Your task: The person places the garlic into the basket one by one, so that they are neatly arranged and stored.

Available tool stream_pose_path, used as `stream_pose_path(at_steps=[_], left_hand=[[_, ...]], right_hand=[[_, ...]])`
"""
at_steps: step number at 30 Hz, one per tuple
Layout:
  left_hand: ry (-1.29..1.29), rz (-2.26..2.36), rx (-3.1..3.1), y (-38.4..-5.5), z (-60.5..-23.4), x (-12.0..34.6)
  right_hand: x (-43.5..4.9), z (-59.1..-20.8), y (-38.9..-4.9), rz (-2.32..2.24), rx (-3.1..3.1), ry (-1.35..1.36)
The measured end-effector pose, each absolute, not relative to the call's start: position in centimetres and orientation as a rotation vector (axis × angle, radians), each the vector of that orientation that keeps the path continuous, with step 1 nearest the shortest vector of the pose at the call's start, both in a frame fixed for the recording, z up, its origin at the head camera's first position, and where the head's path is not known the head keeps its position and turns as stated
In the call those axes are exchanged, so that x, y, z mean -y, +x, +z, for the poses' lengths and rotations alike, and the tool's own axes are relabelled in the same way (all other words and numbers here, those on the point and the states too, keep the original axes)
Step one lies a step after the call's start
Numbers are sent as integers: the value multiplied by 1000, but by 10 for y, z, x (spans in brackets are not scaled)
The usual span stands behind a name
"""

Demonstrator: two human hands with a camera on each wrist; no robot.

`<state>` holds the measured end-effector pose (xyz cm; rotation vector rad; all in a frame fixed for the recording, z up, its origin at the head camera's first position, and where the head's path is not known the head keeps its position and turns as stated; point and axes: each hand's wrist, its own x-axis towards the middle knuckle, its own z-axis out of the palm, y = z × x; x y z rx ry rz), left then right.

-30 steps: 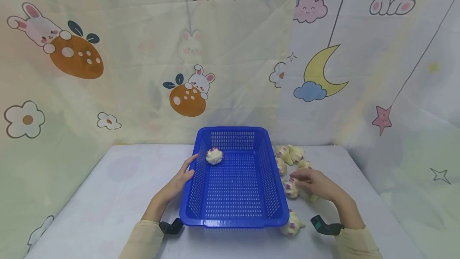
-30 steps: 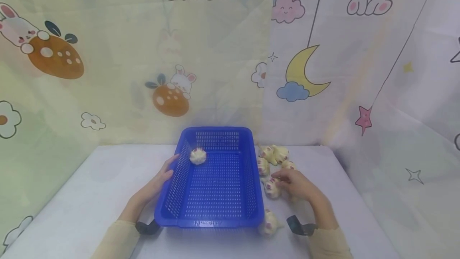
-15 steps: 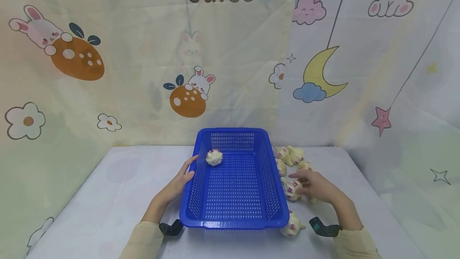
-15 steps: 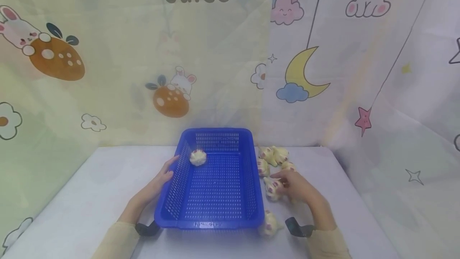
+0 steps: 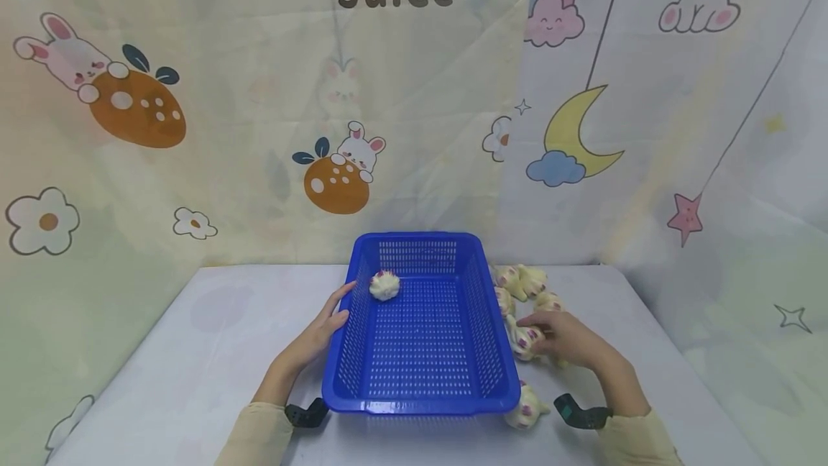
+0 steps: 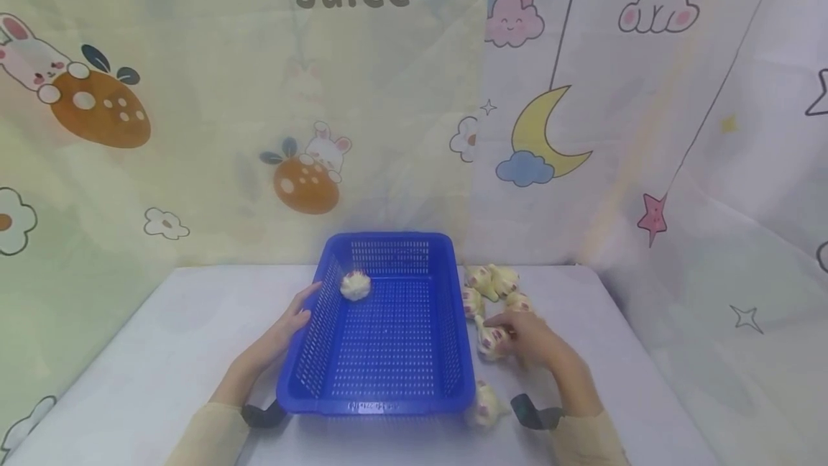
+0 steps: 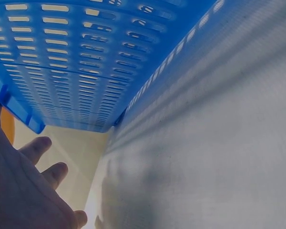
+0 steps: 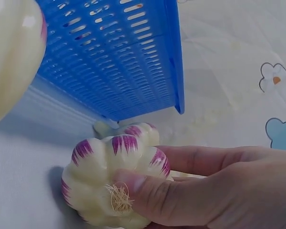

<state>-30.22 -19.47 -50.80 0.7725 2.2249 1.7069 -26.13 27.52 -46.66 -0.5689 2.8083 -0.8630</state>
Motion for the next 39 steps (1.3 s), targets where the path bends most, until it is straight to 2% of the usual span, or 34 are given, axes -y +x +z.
stream_pose_path(at_steps=[39], left_hand=[[754, 1708, -2241, -300, -506, 194]], right_hand=[[-277, -459, -257, -872, -2792, -583]])
